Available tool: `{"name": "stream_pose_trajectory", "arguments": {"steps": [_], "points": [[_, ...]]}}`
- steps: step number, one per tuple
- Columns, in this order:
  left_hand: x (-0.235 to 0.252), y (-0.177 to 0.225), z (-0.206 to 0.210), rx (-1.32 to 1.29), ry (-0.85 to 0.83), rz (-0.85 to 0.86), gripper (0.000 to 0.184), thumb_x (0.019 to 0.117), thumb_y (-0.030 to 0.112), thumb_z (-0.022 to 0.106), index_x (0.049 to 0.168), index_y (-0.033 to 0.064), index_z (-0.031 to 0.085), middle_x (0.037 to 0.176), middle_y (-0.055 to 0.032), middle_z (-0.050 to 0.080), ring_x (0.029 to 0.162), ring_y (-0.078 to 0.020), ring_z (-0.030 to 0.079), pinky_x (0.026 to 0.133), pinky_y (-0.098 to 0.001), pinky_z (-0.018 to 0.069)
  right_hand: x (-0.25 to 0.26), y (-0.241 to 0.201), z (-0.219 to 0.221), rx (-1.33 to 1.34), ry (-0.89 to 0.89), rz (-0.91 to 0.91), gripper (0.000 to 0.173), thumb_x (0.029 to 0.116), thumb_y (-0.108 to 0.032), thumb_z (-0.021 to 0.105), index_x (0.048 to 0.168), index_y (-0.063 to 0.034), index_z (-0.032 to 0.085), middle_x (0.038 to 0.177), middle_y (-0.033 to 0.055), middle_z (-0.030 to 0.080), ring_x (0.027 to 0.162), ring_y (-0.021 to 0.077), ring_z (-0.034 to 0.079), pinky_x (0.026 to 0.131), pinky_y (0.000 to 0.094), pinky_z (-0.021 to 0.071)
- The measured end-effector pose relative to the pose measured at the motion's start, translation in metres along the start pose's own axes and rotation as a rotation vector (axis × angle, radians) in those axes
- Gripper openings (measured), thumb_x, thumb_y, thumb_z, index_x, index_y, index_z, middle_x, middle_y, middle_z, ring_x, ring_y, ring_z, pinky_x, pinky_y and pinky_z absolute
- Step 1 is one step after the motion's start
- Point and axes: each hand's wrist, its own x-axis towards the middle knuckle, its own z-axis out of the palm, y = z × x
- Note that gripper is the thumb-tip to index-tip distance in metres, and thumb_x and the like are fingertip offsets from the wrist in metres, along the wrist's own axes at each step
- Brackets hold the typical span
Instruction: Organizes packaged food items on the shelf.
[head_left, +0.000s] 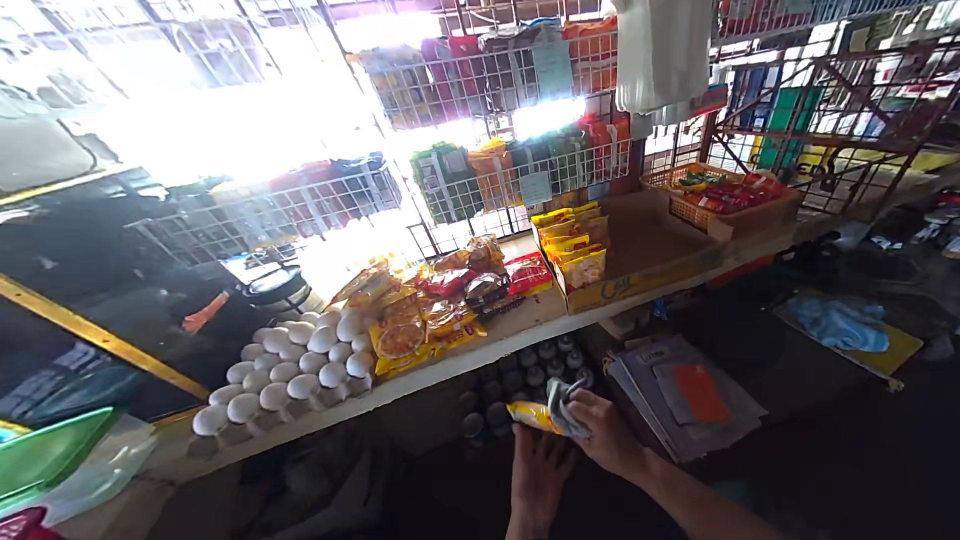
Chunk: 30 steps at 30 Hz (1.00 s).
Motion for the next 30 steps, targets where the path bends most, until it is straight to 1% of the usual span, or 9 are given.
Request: {"name": "stream_pose_trajectory", "arguments": {"steps": [2,5,9,12,17,21,24,28,30], "points": [[-0.007,0.007,-0.009,-0.048,-0.113,-0.025,0.077,0.1022,0.069,0.016,0.144,0.0117,0.044,0.128,-0.0162,0.065,0.111,-0.0305,0.067,0.088,-0.0503,0.0578,-0.01,-0.006,0.005,-0.029,-0.093,-0.169,0.009,0.0751,0.002,0.076,0.084,0.002,0.075,0.096,0.0186,0.074,0.093,0.0292,0.074,0.085,0.0377,0.0612],[-0.01,0.008,-0.012,-0.138,-0.177,-0.01,0.048,0.1091,0.035,0.024,0.106,0.0092,0.064,0.087,-0.0064,0.075,0.078,-0.0157,0.074,0.069,-0.033,0.0632,-0.023,-0.014,-0.002,-0.027,-0.399,-0.278,0.006,0.0789,-0.002,0.077,0.083,-0.0022,0.073,0.093,0.0151,0.073,0.091,0.0291,0.072,0.083,0.0394,0.0603],[-0.004,0.011,-0.015,-0.176,-0.053,0.019,0.034,0.1104,0.027,0.031,0.122,0.007,0.057,0.097,-0.0113,0.074,0.085,-0.0208,0.075,0.074,-0.0384,0.0636,-0.014,-0.009,-0.038,0.096,-0.398,0.146,0.038,0.0822,-0.026,0.083,0.099,0.0067,0.073,0.104,0.0214,0.072,0.097,0.0298,0.071,0.089,0.0439,0.0588],[-0.005,0.007,-0.016,-0.167,-0.143,0.022,0.049,0.1118,0.042,0.026,0.131,0.0077,0.055,0.106,-0.0126,0.074,0.095,-0.0228,0.074,0.082,-0.0408,0.0626,0.002,-0.028,-0.041,0.035,-0.178,0.167,0.054,0.0969,-0.044,0.056,0.112,0.0049,0.072,0.124,0.0213,0.068,0.117,0.0261,0.065,0.101,0.0396,0.0524],[-0.023,-0.013,0.003,-0.362,-0.117,0.072,0.06,0.1104,0.032,0.008,0.091,0.0142,0.063,0.077,-0.0022,0.074,0.071,-0.0126,0.073,0.067,-0.03,0.0615,-0.016,-0.018,0.012,-0.282,-0.327,-0.196,0.045,0.0904,-0.037,0.063,0.13,-0.0182,0.071,0.141,0.0099,0.064,0.131,0.0332,0.059,0.107,0.0598,0.0443],[-0.011,-0.003,0.004,-0.208,-0.071,0.121,0.032,0.1129,0.022,0.028,0.13,0.0055,0.049,0.103,-0.0129,0.072,0.092,-0.0226,0.073,0.081,-0.0403,0.0623,-0.005,0.03,-0.013,-0.103,-0.168,0.153,0.033,0.0921,-0.014,0.065,0.119,0.0053,0.071,0.126,0.0227,0.069,0.118,0.0341,0.067,0.102,0.0465,0.054],[-0.01,0.003,-0.002,0.016,-0.164,0.16,0.041,0.0968,-0.003,0.054,0.136,0.001,0.042,0.103,-0.0154,0.073,0.088,-0.0242,0.075,0.079,-0.0414,0.0637,0.017,0.023,-0.034,-0.041,-0.095,0.224,0.033,0.092,-0.016,0.062,0.112,0.009,0.072,0.12,0.0247,0.07,0.113,0.0343,0.069,0.099,0.0458,0.0544],[-0.012,-0.011,-0.003,0.211,-0.329,0.158,0.023,0.0867,-0.002,0.066,0.109,0.0053,0.065,0.092,-0.004,0.077,0.084,-0.0134,0.074,0.08,-0.0327,0.062,0.029,-0.007,-0.016,-0.056,-0.495,-0.065,0.033,0.0933,-0.031,0.067,0.113,-0.0076,0.077,0.123,0.0155,0.072,0.12,0.0343,0.066,0.105,0.0559,0.0494],[-0.013,-0.007,0.005,0.38,-0.317,0.086,0.025,0.0873,-0.008,0.062,0.11,0.0027,0.063,0.093,-0.0042,0.075,0.087,-0.0129,0.072,0.082,-0.0329,0.0606,0.046,0.005,-0.013,-0.035,-0.694,0.088,0.033,0.0983,-0.033,0.063,0.116,-0.0073,0.074,0.118,0.0139,0.072,0.112,0.0305,0.068,0.098,0.0514,0.0526]]}}
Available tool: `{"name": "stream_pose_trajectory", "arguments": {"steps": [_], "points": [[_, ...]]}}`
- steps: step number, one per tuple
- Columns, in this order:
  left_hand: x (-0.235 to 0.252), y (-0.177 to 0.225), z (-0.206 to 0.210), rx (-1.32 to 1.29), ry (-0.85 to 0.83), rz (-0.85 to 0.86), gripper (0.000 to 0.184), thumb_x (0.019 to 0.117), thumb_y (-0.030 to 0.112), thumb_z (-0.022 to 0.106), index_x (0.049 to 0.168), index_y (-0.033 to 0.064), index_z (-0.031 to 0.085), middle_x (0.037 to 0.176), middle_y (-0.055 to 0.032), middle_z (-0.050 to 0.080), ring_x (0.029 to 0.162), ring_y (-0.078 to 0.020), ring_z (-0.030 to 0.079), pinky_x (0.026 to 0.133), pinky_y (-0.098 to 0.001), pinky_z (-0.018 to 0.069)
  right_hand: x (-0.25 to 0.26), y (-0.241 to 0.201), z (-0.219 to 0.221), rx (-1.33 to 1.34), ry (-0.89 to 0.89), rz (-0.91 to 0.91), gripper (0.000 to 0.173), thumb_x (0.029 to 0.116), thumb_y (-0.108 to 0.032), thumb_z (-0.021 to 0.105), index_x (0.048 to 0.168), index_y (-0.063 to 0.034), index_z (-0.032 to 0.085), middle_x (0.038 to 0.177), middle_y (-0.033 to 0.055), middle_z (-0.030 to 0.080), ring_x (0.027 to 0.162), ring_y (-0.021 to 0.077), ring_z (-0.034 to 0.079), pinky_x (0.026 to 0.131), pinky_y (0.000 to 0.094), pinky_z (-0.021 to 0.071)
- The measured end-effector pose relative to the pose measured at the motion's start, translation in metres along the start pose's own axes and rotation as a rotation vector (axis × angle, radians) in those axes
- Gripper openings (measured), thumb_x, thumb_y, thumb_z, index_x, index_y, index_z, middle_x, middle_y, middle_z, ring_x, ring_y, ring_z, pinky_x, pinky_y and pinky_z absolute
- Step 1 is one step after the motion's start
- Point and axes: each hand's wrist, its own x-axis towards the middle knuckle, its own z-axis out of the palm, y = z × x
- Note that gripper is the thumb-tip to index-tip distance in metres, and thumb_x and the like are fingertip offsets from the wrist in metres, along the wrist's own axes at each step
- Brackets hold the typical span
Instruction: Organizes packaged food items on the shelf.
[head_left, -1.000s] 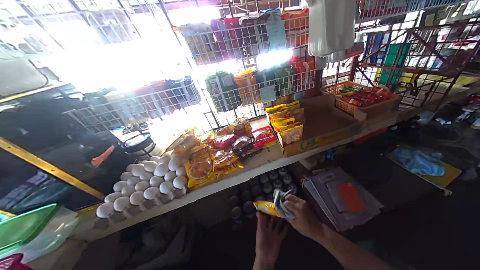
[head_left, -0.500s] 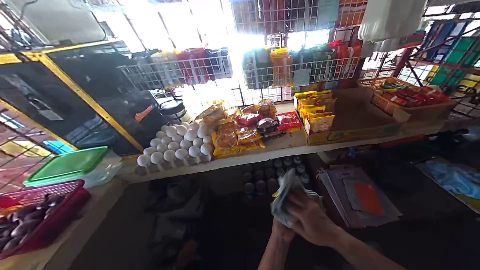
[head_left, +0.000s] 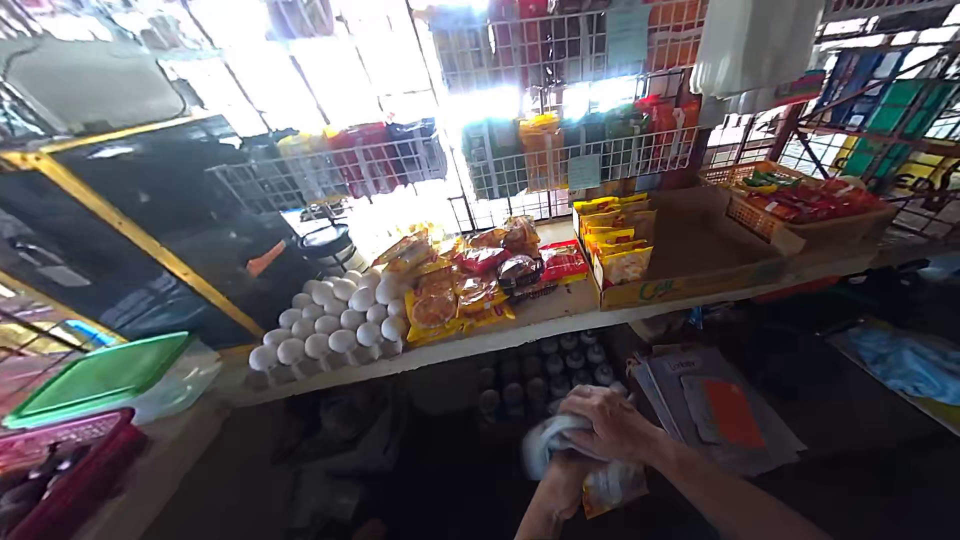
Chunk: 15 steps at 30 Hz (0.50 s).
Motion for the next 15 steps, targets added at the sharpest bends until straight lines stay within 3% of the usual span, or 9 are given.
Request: {"name": "stream_pose_trajectory", "arguments": {"steps": [2,5,8,10,13,15], "points": [[0.007,0.004,-0.001,0.077,-0.064,-0.063,0.048,0.0838,-0.009,0.064,0.129,-0.0012,0.05,0.104,-0.008,0.073,0.094,-0.0158,0.072,0.087,-0.0361,0.0605,0.012,0.028,-0.015,0.164,-0.15,0.28,0.04,0.1039,-0.035,0.056,0.113,0.0005,0.071,0.106,0.0216,0.07,0.101,0.0345,0.067,0.092,0.0534,0.0511],[0.018,0.005,-0.005,-0.002,-0.076,-0.035,0.054,0.0838,-0.006,0.063,0.135,-0.0002,0.046,0.107,-0.0102,0.073,0.094,-0.0187,0.073,0.086,-0.0384,0.0616,0.008,0.086,-0.034,0.115,-0.262,0.496,0.041,0.1045,-0.029,0.056,0.115,0.0087,0.066,0.116,0.0299,0.065,0.112,0.0422,0.062,0.102,0.0567,0.0451],[0.032,0.027,0.002,-0.126,0.053,0.04,0.033,0.1024,0.005,0.05,0.135,0.0009,0.047,0.103,-0.0126,0.075,0.089,-0.0209,0.075,0.081,-0.0389,0.0634,-0.022,0.122,-0.056,0.154,-0.174,0.458,0.036,0.0979,-0.007,0.06,0.133,0.0028,0.063,0.133,0.0263,0.062,0.126,0.0392,0.059,0.111,0.0539,0.0427],[0.042,0.041,0.01,-0.179,0.129,0.043,0.031,0.1077,0.011,0.043,0.137,0.0018,0.045,0.102,-0.0144,0.074,0.088,-0.0226,0.075,0.08,-0.0396,0.0637,-0.042,0.128,-0.071,0.251,-0.103,0.417,0.036,0.0994,-0.006,0.055,0.135,0.0008,0.062,0.134,0.0239,0.063,0.127,0.0354,0.06,0.111,0.0509,0.0434],[0.058,0.047,0.025,-0.18,0.208,0.172,0.035,0.1049,0.007,0.046,0.139,0.0014,0.042,0.104,-0.0135,0.073,0.09,-0.022,0.074,0.08,-0.0401,0.0633,-0.062,0.107,-0.096,0.36,-0.001,0.345,0.031,0.1032,-0.011,0.049,0.118,0.0045,0.071,0.118,0.0208,0.07,0.114,0.0263,0.065,0.104,0.0432,0.0473],[0.067,0.04,0.036,0.032,0.209,0.495,0.04,0.0922,0.001,0.061,0.131,-0.0044,0.05,0.108,-0.0085,0.072,0.096,-0.0149,0.072,0.086,-0.0344,0.062,-0.074,0.091,-0.103,0.52,0.031,0.243,0.039,0.1045,-0.02,0.043,0.116,0.0032,0.072,0.111,0.0116,0.073,0.103,0.0106,0.067,0.097,0.0314,0.0513]]}}
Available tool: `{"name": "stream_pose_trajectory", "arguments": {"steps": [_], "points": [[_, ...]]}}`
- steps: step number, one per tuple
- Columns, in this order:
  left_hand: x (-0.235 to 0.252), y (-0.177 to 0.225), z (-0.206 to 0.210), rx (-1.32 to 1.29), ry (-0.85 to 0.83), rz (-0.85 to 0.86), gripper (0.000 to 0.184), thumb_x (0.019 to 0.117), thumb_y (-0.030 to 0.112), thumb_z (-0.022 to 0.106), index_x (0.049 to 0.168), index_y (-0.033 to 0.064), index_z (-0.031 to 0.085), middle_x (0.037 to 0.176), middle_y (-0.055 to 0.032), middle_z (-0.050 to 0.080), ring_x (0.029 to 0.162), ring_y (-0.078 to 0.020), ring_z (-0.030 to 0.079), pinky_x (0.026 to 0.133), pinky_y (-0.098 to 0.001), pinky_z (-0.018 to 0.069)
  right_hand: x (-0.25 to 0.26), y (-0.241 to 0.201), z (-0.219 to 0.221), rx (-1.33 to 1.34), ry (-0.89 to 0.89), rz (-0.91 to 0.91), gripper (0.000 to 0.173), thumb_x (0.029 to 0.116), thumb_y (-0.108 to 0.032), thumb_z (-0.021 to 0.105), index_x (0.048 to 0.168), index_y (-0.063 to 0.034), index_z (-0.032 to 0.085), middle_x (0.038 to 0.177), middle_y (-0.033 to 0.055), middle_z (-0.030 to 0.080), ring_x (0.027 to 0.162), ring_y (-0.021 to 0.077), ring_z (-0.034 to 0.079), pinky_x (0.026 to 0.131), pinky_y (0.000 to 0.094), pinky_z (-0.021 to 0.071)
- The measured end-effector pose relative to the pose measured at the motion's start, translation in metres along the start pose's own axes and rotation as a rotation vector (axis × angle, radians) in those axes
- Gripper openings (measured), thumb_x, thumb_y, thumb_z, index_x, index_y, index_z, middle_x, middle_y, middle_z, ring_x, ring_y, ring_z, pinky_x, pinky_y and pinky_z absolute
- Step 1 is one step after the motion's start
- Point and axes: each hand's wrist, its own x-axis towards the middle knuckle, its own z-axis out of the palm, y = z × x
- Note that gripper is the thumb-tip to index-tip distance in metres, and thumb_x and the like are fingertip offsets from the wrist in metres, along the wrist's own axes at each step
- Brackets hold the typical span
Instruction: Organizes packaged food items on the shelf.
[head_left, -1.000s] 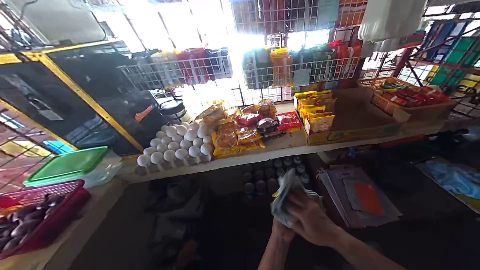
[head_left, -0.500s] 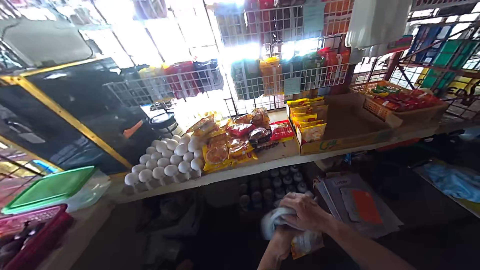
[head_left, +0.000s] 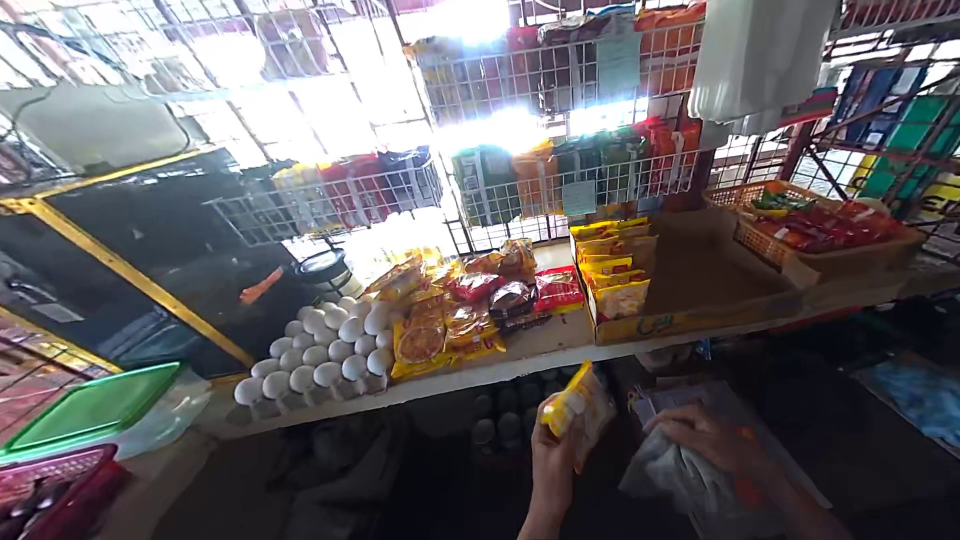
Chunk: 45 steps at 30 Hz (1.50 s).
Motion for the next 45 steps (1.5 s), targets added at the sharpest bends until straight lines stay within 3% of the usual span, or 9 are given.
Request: {"name": "stream_pose_trajectory", "arguments": {"steps": [5,9,15,19,24,27,31,35,45], "points": [[0.012,-0.005,0.022,0.731,-0.34,0.92,0.013,0.1022,0.029,0.059,0.112,0.0288,0.068,0.137,0.0045,0.059,0.147,-0.0191,0.038,0.126,-0.047,0.0217,-0.009,-0.002,-0.001,0.497,-0.065,-0.015,0.079,0.0917,-0.081,0.035,0.117,-0.0149,0.069,0.109,-0.0068,0.075,0.103,0.0026,0.068,0.096,0.0268,0.0548],[0.016,-0.004,0.034,0.899,-0.51,1.142,0.015,0.1043,0.028,0.056,0.116,0.0326,0.064,0.14,0.0053,0.053,0.149,-0.019,0.031,0.127,-0.0473,0.0143,0.006,0.0,-0.028,0.448,-0.1,-0.132,0.05,0.0885,-0.064,0.066,0.112,-0.021,0.073,0.106,-0.0146,0.074,0.1,-0.0045,0.066,0.091,0.021,0.0545],[0.032,-0.026,0.031,0.466,-0.145,0.601,0.049,0.1031,0.033,0.056,0.144,0.0069,0.047,0.152,-0.0032,0.049,0.14,-0.007,0.046,0.114,-0.0288,0.0426,0.013,-0.006,-0.034,0.409,0.019,-0.132,0.05,0.0849,-0.045,0.078,0.119,-0.0098,0.068,0.109,-0.0105,0.073,0.103,-0.0014,0.067,0.094,0.0229,0.0558],[0.019,-0.016,0.041,0.142,-0.286,0.177,0.058,0.0968,0.037,0.067,0.139,0.0012,0.049,0.117,0.0027,0.073,0.104,-0.0068,0.071,0.093,-0.0317,0.0599,0.019,-0.005,-0.039,0.211,-0.008,-0.14,0.052,0.0887,-0.035,0.076,0.125,0.0008,0.064,0.116,0.0015,0.071,0.107,0.0012,0.066,0.097,0.0227,0.0538],[0.019,-0.006,0.053,0.283,-0.476,0.228,0.036,0.0874,0.002,0.076,0.121,-0.0027,0.063,0.112,-0.0016,0.075,0.101,-0.0083,0.073,0.092,-0.0309,0.0615,0.011,-0.014,-0.068,-0.207,-0.022,-0.225,0.049,0.0809,-0.03,0.085,0.119,-0.0028,0.072,0.117,0.0147,0.071,0.106,0.023,0.069,0.095,0.0428,0.0552],[0.033,-0.001,0.078,0.456,-0.481,0.495,0.034,0.0885,0.009,0.077,0.117,-0.0059,0.068,0.124,-0.013,0.07,0.119,-0.0104,0.065,0.103,-0.028,0.0541,0.011,-0.018,-0.09,-0.267,0.028,-0.469,0.037,0.087,-0.03,0.08,0.116,-0.0073,0.074,0.111,0.0076,0.074,0.102,0.0128,0.07,0.091,0.031,0.0574],[0.044,0.011,0.101,0.487,-0.323,0.671,0.042,0.0935,0.026,0.074,0.132,0.0163,0.062,0.145,-0.0019,0.058,0.136,-0.0085,0.052,0.112,-0.0287,0.0473,0.022,-0.051,-0.163,-0.386,0.354,-0.568,0.036,0.0916,-0.035,0.075,0.115,-0.0076,0.072,0.114,0.0052,0.071,0.108,0.0092,0.066,0.096,0.0282,0.0558],[0.037,-0.008,0.074,0.457,-0.278,0.571,0.025,0.0962,0.019,0.07,0.121,0.0161,0.067,0.131,0.0038,0.067,0.126,-0.0052,0.06,0.106,-0.0266,0.0514,0.064,-0.066,-0.237,-0.544,0.518,-0.126,0.048,0.0894,-0.019,0.078,0.13,0.0016,0.063,0.122,0.0236,0.068,0.115,0.036,0.065,0.103,0.0565,0.048],[0.054,0.003,0.051,0.676,-0.194,0.628,0.015,0.0928,0.006,0.067,0.108,0.0026,0.07,0.111,-0.0038,0.074,0.109,-0.0041,0.068,0.097,-0.0242,0.0558,0.203,0.025,-0.251,-0.54,0.032,0.179,0.045,0.0913,-0.016,0.076,0.131,0.0007,0.062,0.128,0.0255,0.064,0.122,0.039,0.06,0.107,0.0583,0.0433]]}}
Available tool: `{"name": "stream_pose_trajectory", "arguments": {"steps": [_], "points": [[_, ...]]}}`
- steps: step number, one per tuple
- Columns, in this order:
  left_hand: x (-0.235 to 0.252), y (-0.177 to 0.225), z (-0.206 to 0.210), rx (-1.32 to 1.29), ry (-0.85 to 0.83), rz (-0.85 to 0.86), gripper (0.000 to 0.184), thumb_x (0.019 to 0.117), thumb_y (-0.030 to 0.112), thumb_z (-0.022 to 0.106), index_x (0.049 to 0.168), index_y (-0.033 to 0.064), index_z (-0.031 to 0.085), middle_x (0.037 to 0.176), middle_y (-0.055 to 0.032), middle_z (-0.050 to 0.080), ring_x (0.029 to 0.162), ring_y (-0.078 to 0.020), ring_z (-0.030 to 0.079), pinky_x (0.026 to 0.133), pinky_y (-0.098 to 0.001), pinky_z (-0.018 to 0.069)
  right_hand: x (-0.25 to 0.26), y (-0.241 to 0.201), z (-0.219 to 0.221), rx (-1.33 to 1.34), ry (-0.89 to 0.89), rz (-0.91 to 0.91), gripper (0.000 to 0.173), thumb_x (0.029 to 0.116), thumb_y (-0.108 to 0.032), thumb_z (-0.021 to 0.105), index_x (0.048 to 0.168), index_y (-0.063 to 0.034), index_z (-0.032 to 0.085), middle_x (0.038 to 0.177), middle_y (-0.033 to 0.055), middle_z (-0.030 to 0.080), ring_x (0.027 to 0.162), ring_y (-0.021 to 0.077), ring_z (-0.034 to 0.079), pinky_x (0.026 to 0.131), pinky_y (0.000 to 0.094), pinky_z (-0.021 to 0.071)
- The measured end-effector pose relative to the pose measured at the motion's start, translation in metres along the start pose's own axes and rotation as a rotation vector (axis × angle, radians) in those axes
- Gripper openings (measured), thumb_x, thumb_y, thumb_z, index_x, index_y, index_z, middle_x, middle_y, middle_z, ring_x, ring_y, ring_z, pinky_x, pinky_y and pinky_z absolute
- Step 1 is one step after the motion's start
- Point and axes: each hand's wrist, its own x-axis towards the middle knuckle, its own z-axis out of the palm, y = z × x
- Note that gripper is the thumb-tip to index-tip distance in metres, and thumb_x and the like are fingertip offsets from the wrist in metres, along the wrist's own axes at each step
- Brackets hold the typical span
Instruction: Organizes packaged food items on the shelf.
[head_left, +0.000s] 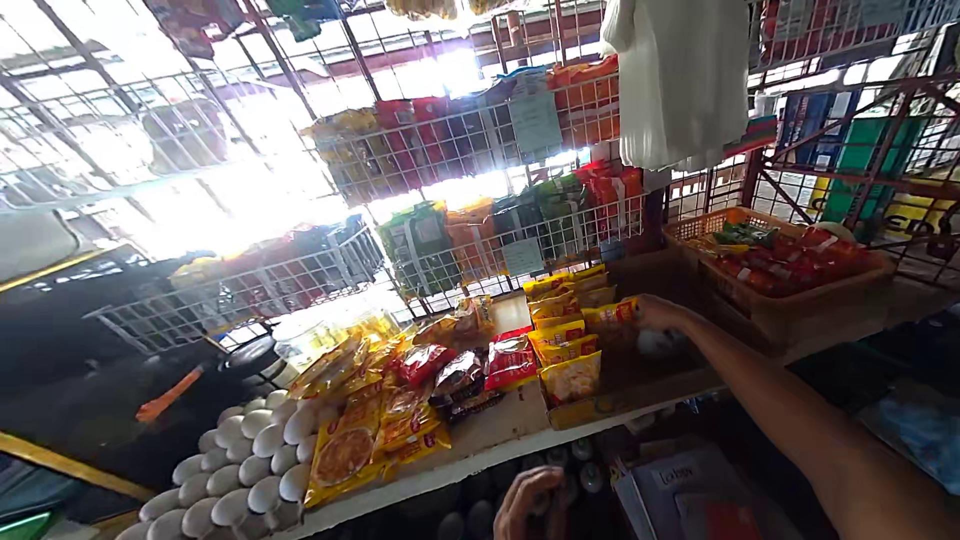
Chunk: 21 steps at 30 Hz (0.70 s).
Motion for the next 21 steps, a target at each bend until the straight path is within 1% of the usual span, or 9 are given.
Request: {"name": "stream_pose_trajectory", "arguments": {"steps": [3,6,8,11,14,16,17,19,21], "points": [[0.076,0.011,0.003,0.231,-0.084,0.198,0.016,0.096,0.016,0.065,0.106,0.0065,0.073,0.107,-0.0044,0.074,0.109,-0.0074,0.068,0.098,-0.0244,0.0551,-0.003,0.004,0.0,-0.023,-0.089,-0.074,0.04,0.0904,-0.016,0.077,0.125,0.0005,0.065,0.119,0.0247,0.067,0.113,0.0384,0.064,0.102,0.058,0.0459],[0.161,0.015,0.029,0.437,-0.233,0.325,0.017,0.0968,0.017,0.064,0.101,0.0092,0.078,0.097,-0.0038,0.076,0.095,-0.0171,0.073,0.089,-0.0354,0.0584,-0.04,0.001,-0.019,-0.091,-0.093,-0.078,0.04,0.0906,-0.018,0.078,0.126,-0.0033,0.067,0.119,0.0226,0.069,0.114,0.0384,0.064,0.103,0.0595,0.0451],[0.21,0.009,0.058,0.532,-0.436,0.355,0.016,0.0973,0.013,0.064,0.101,0.0059,0.077,0.096,-0.0098,0.076,0.095,-0.0277,0.073,0.09,-0.0469,0.0567,-0.074,0.005,-0.034,-0.107,0.012,-0.056,0.043,0.0918,-0.02,0.077,0.131,-0.0061,0.066,0.121,0.0219,0.069,0.116,0.0391,0.064,0.104,0.0596,0.0445],[0.26,-0.011,0.115,0.783,-0.883,0.417,0.021,0.1017,0.007,0.055,0.109,0.0004,0.073,0.106,-0.0194,0.074,0.107,-0.0375,0.07,0.1,-0.0525,0.0501,-0.119,0.026,-0.046,0.024,0.268,-0.1,0.044,0.0903,-0.021,0.078,0.131,-0.0077,0.066,0.121,0.0186,0.07,0.115,0.0345,0.066,0.104,0.056,0.0474],[0.284,-0.05,0.177,1.009,-1.29,0.509,0.027,0.1027,0.004,0.051,0.123,-0.0014,0.067,0.126,-0.0218,0.067,0.126,-0.0388,0.059,0.115,-0.053,0.036,-0.155,0.042,-0.041,0.179,0.516,-0.19,0.039,0.0857,-0.013,0.079,0.123,-0.0053,0.07,0.117,0.0131,0.072,0.109,0.0234,0.068,0.1,0.0454,0.053],[0.287,-0.065,0.209,1.159,-1.446,0.429,0.031,0.1044,0.013,0.053,0.128,-0.0037,0.064,0.136,-0.0232,0.06,0.137,-0.0401,0.048,0.121,-0.0546,0.0247,-0.174,0.046,-0.037,0.234,0.596,-0.22,0.038,0.0834,-0.011,0.079,0.119,-0.0026,0.07,0.115,0.0111,0.072,0.106,0.0169,0.069,0.097,0.0367,0.0546],[0.287,-0.067,0.219,1.231,-1.486,0.362,0.035,0.1048,0.019,0.055,0.128,-0.0054,0.063,0.138,-0.0241,0.059,0.139,-0.0408,0.046,0.122,-0.0552,0.0224,-0.182,0.049,-0.034,0.244,0.63,-0.241,0.038,0.0824,-0.013,0.078,0.118,-0.0023,0.071,0.113,0.0092,0.073,0.103,0.0126,0.069,0.095,0.0312,0.0553],[0.285,-0.078,0.231,1.326,-1.491,0.262,0.048,0.1038,0.03,0.058,0.134,-0.0067,0.059,0.144,-0.0254,0.054,0.141,-0.0425,0.042,0.12,-0.0574,0.0253,-0.194,0.053,-0.03,0.264,0.681,-0.277,0.038,0.0819,-0.019,0.078,0.116,-0.0026,0.071,0.11,0.005,0.074,0.1,0.0043,0.068,0.092,0.0219,0.0551],[0.284,-0.096,0.234,1.423,-1.482,0.309,0.056,0.1032,0.04,0.057,0.137,-0.0048,0.056,0.146,-0.0234,0.052,0.141,-0.0414,0.043,0.117,-0.0569,0.0314,-0.203,0.056,-0.027,0.298,0.698,-0.284,0.039,0.0817,-0.021,0.078,0.116,-0.0033,0.071,0.109,0.0012,0.074,0.099,-0.0016,0.067,0.09,0.0155,0.0538]]}}
